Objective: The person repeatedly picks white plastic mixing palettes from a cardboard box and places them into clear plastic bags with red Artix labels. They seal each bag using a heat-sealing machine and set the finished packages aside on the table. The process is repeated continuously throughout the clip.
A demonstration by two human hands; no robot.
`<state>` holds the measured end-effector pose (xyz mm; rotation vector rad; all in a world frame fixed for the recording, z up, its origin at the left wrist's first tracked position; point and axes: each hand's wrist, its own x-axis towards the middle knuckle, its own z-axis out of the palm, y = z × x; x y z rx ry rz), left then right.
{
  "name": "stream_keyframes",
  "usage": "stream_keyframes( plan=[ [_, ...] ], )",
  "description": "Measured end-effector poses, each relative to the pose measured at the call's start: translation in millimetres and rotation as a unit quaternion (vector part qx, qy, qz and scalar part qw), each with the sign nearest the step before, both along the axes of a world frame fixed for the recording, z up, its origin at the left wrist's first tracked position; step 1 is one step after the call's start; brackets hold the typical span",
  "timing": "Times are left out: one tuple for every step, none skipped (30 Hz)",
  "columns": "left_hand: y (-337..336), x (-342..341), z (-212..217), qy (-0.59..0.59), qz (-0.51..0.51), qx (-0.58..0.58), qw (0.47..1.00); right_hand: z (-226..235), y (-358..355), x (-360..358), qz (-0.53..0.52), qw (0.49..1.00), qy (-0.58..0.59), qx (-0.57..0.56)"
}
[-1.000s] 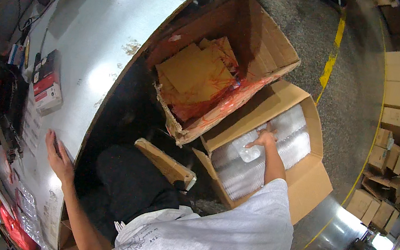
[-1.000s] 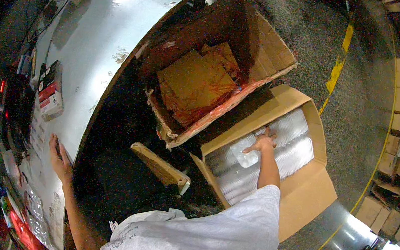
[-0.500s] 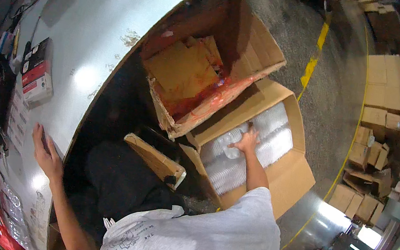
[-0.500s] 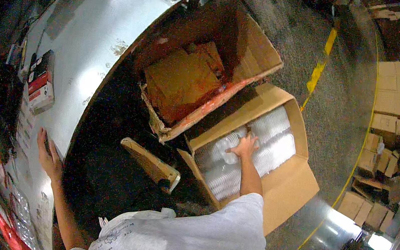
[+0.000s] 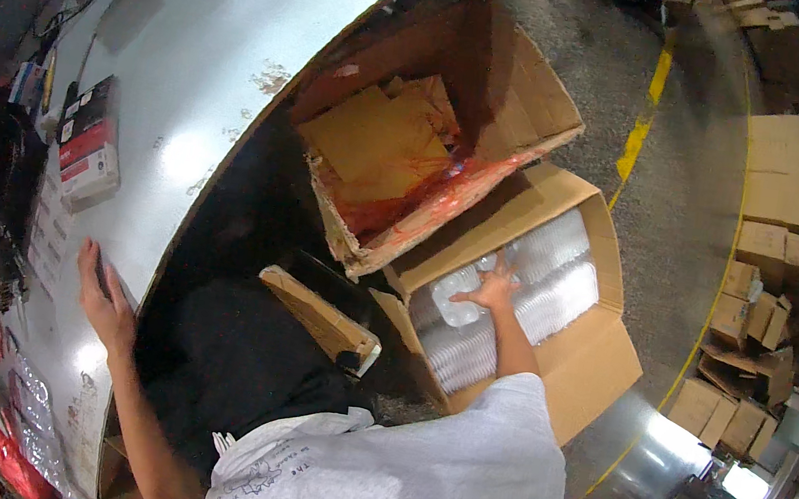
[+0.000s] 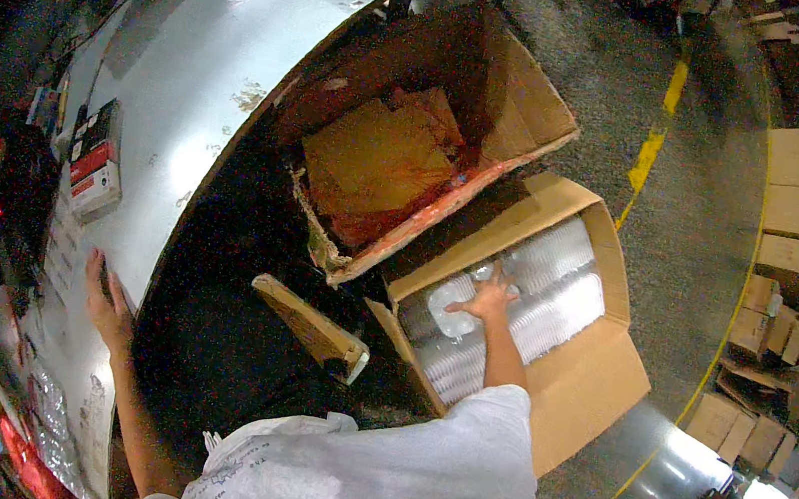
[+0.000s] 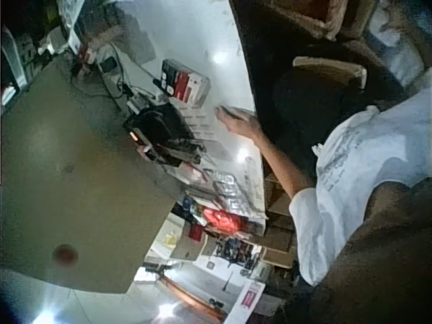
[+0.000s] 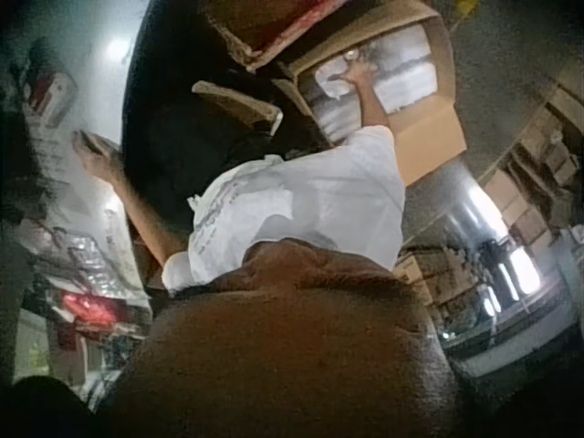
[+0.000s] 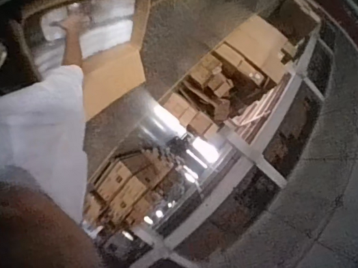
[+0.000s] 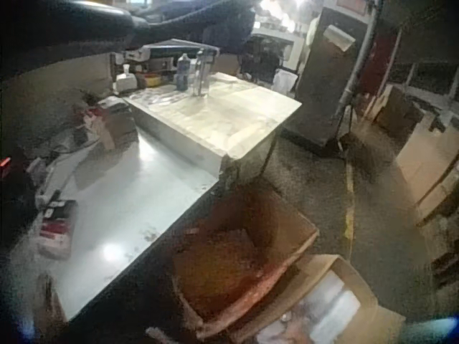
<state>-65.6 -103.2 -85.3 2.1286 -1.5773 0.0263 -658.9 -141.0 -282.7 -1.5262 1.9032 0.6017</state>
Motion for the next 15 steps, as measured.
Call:
stream_keyframes(
  plan=[
    [0,-1,0,0.008,0.003,-0.002,1.000,-2,-4,-2,0.006,1.000,0.002,0.012],
    [0,-2,-1,0.004,0.004,-0.005,1.000,-4,-8,-6,0.010,0.999,-0.002,0.038],
    [-1,-3,-1,0.001,0.011,-0.004,1.000,-4,-12,-12,0.018,0.997,0.021,0.077],
    [-1,-4,-1,-0.002,0.019,-0.004,1.000,-5,-18,-17,0.021,0.995,0.010,0.099],
    [-2,-5,-2,-0.004,0.020,-0.003,1.000,-6,-23,-22,0.029,0.994,0.000,0.106],
    [-2,-5,-1,-0.011,0.026,0.005,1.000,-7,-27,-26,0.039,0.993,0.004,0.111],
    [-3,-6,-1,-0.017,0.026,0.008,0.999,-8,-30,-27,0.044,0.993,-0.002,0.108],
    [-3,-7,0,-0.016,0.030,0.005,0.999,-8,-32,-28,0.047,0.994,0.005,0.099],
    [-4,-7,1,-0.014,0.023,0.006,1.000,-9,-32,-25,0.050,0.993,0.018,0.102],
    [-4,-7,2,-0.003,0.021,-0.004,1.000,-9,-31,-23,0.052,0.994,0.015,0.091],
    [-4,-7,2,0.013,0.016,-0.011,1.000,-9,-29,-19,0.057,0.995,0.026,0.078],
    [-3,-7,2,0.016,0.021,-0.015,1.000,-8,-25,-15,0.065,0.996,0.032,0.060],
    [-3,-6,1,0.025,0.023,-0.017,0.999,-7,-20,-12,0.058,0.998,0.015,0.028],
    [-1,-6,0,0.039,0.018,-0.020,0.999,-4,-14,-10,0.056,0.998,0.016,-0.010],
    [0,-4,-2,0.034,0.025,-0.020,0.999,0,-8,-7,0.045,0.998,0.028,-0.013]
  ],
)
